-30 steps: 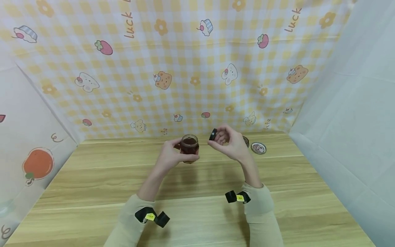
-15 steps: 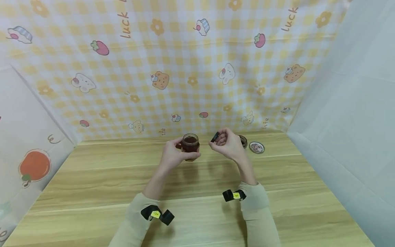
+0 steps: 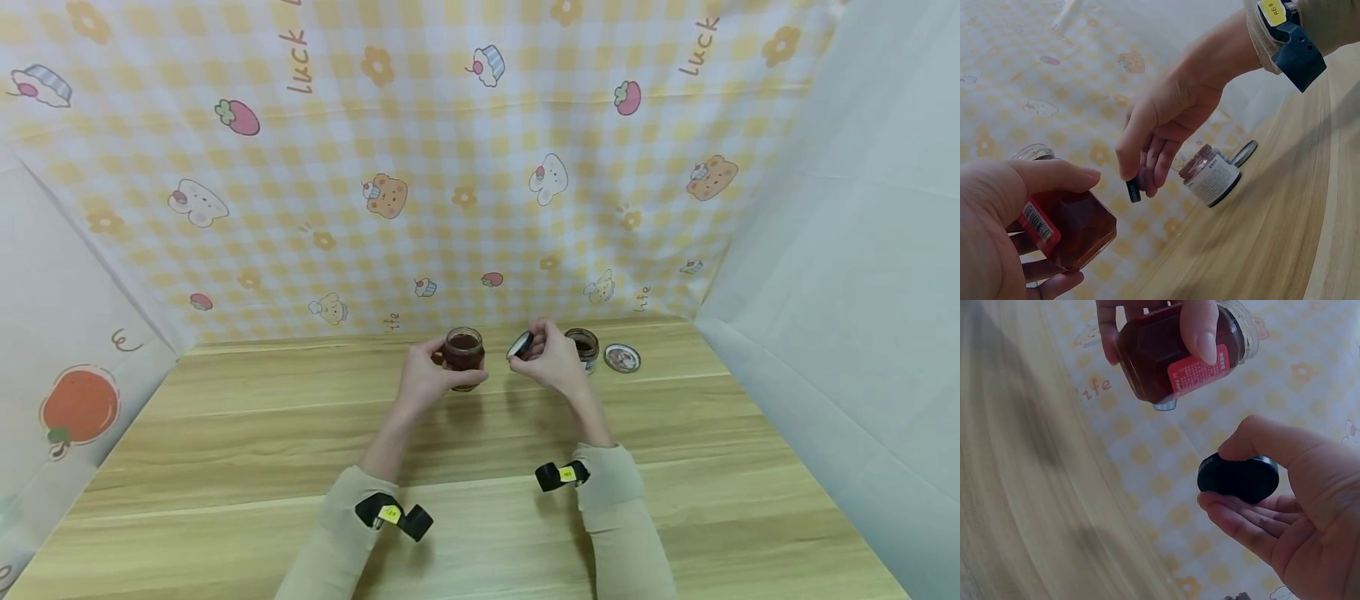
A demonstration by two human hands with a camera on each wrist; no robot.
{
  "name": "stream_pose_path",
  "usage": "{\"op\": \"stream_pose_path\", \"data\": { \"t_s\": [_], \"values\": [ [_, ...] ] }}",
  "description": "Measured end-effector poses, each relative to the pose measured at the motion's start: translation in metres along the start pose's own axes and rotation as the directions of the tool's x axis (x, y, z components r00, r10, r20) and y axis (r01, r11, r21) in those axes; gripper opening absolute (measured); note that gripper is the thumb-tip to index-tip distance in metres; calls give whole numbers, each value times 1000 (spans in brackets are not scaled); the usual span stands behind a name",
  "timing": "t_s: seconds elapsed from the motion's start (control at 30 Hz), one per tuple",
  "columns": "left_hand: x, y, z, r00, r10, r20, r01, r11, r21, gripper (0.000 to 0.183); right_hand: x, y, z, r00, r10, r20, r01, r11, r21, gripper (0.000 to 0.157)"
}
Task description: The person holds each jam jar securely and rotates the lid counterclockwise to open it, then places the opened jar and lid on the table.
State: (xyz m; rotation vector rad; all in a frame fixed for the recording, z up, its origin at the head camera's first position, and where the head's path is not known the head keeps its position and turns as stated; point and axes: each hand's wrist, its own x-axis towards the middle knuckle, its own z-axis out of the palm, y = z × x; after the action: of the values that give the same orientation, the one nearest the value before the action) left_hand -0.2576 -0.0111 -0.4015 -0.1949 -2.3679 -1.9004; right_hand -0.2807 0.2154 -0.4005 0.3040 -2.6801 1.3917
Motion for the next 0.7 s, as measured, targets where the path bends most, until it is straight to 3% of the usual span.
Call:
{"op": "stream_pose_path", "data": {
  "t_s": [0.43, 0.7],
  "values": [
    [8, -14, 16, 999, -52, -16, 52, 999, -15, 59, 5, 16, 7, 998, 48, -34, -52, 992, -113, 59],
    [11, -24, 25, 997, -77, -28, 77, 997, 10, 59, 7, 21, 12, 995, 101, 1, -100, 983, -156, 56]
  ]
}}
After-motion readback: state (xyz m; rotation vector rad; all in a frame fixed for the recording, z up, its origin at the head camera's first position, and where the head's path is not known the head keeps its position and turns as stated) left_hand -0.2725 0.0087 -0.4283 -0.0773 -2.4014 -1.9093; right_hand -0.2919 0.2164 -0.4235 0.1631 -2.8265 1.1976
